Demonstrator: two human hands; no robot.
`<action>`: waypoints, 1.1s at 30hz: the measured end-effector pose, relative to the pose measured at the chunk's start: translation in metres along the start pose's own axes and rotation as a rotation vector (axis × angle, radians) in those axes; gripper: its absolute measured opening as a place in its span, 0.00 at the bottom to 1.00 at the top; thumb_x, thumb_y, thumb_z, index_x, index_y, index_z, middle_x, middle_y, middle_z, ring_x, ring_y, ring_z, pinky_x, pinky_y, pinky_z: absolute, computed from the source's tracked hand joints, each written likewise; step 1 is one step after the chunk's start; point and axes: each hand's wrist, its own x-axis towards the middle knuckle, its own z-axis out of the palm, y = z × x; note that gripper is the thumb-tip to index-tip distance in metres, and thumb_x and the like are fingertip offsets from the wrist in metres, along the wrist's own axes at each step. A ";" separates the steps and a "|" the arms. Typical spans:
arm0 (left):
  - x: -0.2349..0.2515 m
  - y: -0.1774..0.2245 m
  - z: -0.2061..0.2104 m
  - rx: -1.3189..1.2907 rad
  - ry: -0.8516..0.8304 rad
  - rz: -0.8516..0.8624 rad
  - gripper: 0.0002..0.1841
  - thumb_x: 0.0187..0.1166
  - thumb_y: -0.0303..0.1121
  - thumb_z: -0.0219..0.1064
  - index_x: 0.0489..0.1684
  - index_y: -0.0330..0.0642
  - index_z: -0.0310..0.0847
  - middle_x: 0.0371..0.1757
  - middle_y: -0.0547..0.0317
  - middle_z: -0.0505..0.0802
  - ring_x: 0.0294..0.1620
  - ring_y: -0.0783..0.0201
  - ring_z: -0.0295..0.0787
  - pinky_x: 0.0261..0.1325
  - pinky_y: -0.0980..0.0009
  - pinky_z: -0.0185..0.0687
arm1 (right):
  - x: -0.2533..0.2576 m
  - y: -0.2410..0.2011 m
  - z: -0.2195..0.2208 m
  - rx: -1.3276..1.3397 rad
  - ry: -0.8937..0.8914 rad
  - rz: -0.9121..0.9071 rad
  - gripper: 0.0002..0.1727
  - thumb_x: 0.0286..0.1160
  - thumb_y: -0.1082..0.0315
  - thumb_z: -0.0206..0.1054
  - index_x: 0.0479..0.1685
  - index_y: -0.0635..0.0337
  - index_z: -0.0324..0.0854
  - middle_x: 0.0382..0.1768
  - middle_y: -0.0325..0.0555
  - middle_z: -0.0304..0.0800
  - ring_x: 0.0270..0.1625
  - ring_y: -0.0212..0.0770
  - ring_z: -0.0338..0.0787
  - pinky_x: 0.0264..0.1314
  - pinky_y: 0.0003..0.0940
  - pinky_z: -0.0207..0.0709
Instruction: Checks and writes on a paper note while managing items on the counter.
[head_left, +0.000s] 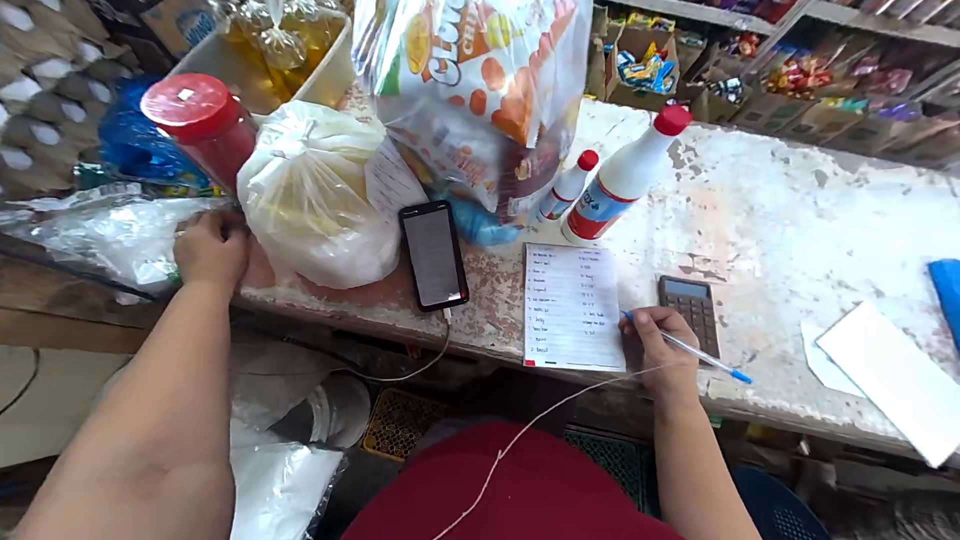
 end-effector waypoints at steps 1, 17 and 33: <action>-0.002 0.001 -0.001 0.001 0.000 0.007 0.21 0.88 0.39 0.54 0.64 0.29 0.80 0.69 0.21 0.82 0.75 0.19 0.72 0.70 0.18 0.59 | 0.000 -0.001 0.000 -0.023 -0.005 0.005 0.05 0.77 0.64 0.68 0.45 0.53 0.83 0.37 0.29 0.91 0.39 0.25 0.90 0.47 0.25 0.87; -0.004 -0.007 0.019 -0.011 -0.099 -0.100 0.25 0.91 0.39 0.48 0.68 0.23 0.78 0.64 0.23 0.86 0.69 0.33 0.82 0.73 0.37 0.70 | -0.004 -0.022 0.032 -0.242 -0.084 0.004 0.18 0.76 0.61 0.74 0.20 0.55 0.75 0.11 0.35 0.71 0.11 0.26 0.67 0.14 0.22 0.60; -0.001 0.003 0.000 0.022 0.006 -0.025 0.22 0.87 0.41 0.57 0.68 0.30 0.79 0.69 0.21 0.83 0.73 0.19 0.75 0.69 0.18 0.62 | -0.008 -0.008 0.038 -0.185 0.047 -0.083 0.15 0.67 0.70 0.73 0.16 0.48 0.75 0.17 0.19 0.79 0.20 0.13 0.77 0.25 0.13 0.74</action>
